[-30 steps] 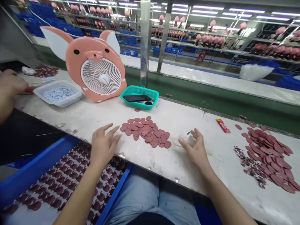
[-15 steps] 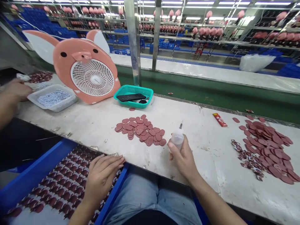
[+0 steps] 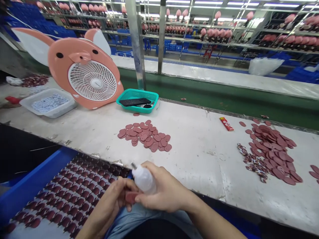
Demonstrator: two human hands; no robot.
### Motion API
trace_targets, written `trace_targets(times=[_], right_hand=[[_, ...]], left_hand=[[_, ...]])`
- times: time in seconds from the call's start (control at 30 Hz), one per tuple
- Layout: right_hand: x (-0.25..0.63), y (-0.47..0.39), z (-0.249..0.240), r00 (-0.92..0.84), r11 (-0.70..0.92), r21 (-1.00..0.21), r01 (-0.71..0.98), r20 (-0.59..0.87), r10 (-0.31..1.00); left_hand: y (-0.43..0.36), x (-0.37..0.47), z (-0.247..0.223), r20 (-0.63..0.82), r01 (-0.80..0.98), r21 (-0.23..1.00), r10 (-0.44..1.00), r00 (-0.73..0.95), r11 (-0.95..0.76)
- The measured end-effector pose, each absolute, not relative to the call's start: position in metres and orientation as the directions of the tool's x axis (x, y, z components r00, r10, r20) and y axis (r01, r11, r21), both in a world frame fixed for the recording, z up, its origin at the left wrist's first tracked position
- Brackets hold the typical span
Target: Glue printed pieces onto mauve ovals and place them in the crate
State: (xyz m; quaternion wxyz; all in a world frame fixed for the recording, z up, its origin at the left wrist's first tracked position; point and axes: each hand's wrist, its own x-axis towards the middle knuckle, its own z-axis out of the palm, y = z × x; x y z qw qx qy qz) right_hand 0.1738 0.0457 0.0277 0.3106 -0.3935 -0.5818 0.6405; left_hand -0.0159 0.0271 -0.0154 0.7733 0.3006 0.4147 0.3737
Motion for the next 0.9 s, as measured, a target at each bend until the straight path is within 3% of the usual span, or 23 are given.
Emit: trace_targets(times=[0.07,0.17,0.3,0.4,0.5,0.6,0.73,0.8,0.9], right_hand=[[0.184,0.048,0.035,-0.620,-0.062,-0.982,0.179,-0.162,0.768],[0.191,0.048,0.040,-0.715,-0.018,-0.961,0.276,-0.217,0.664],[0.196,0.043,0.036,-0.612,-0.022,-0.967,0.254,-0.178,0.771],[0.211,0.037,0.035,-0.392,0.008,-0.942,0.334,-0.132,0.911],[0.230,0.032,0.037,-0.246,0.033,-0.904,0.427,-0.080,0.966],[0.240,0.028,0.035,-0.073,0.086,-0.953,0.291,0.067,0.995],[0.225,0.014,0.025,0.198,0.210,-0.972,-0.108,0.186,0.962],[0.212,0.003,0.021,0.248,0.287,-0.948,-0.134,0.249,0.936],[0.196,-0.007,0.028,0.210,0.396,-0.918,0.012,0.389,0.897]], left_hand=[[0.029,-0.016,-0.027,-0.443,-0.198,0.712,0.650,0.618,0.674],[0.024,-0.007,-0.040,-0.429,-0.130,0.650,0.503,0.750,0.748],[0.018,0.001,-0.044,-0.393,-0.220,0.573,0.500,0.772,0.789],[0.020,-0.001,-0.035,-0.413,-0.347,0.528,0.591,0.692,0.775],[0.022,0.001,-0.017,-0.479,-0.545,0.532,0.762,0.437,0.647],[0.021,0.010,0.004,-0.515,-0.655,0.590,0.845,0.144,0.472],[0.018,0.021,0.022,-0.491,-0.661,0.648,0.871,0.018,0.379],[0.016,0.023,0.026,-0.483,-0.651,0.664,0.876,0.001,0.367],[0.013,0.023,0.028,-0.469,-0.631,0.689,0.883,-0.015,0.356]])
